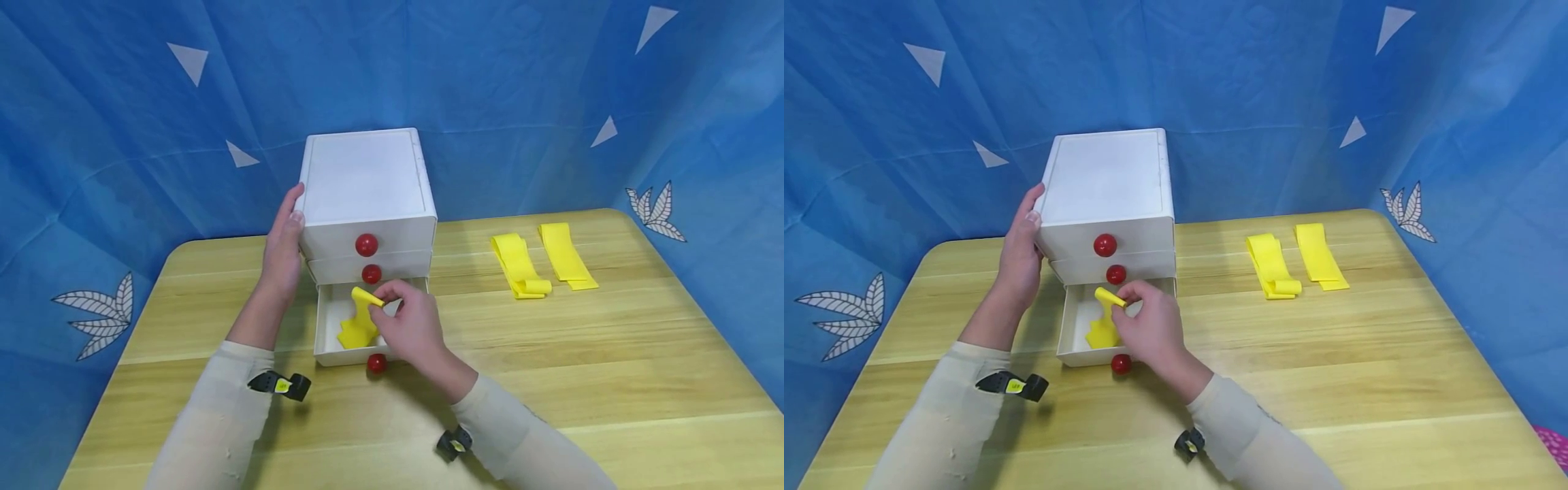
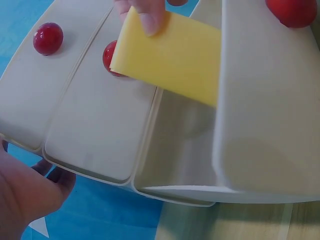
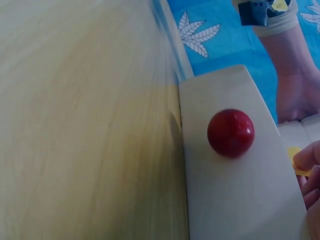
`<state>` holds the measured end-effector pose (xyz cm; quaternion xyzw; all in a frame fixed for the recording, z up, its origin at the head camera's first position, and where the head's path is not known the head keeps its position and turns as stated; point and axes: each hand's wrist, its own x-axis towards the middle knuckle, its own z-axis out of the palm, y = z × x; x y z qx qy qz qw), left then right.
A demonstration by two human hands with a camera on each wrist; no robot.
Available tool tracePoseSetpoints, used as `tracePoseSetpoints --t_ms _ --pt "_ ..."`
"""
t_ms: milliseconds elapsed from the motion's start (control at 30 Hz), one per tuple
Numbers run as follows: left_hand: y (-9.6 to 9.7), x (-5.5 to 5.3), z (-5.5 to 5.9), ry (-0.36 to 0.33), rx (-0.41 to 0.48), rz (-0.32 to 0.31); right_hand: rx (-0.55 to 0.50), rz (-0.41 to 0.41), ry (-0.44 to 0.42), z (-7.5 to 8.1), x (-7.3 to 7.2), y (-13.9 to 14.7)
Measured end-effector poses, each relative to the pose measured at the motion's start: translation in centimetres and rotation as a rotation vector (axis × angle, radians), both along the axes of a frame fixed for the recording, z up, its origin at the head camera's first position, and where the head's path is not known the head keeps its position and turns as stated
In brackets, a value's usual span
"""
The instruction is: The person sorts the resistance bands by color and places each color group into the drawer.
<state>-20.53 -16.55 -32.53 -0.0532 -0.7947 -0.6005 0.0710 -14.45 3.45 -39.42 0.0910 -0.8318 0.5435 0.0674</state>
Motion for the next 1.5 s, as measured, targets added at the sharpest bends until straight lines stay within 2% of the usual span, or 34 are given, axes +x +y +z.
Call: tracePoseSetpoints --t_ms 467,967,1267,1500 --pt "0.0 -0.1 0.1 0.003 0.013 -0.003 0.149 -0.017 -0.025 0.2 -0.6 1.9" --pt "0.0 -0.1 -0.1 -0.009 0.012 0.003 0.324 -0.049 0.004 -0.1 -1.4 4.2" --pt "-0.1 -0.2 -0.3 -0.001 0.016 -0.001 0.302 -0.051 0.049 -0.6 -1.7 6.1" --pt "0.0 -0.2 -0.2 -0.022 0.004 0.013 0.278 -0.098 0.112 -0.6 -2.0 7.6"
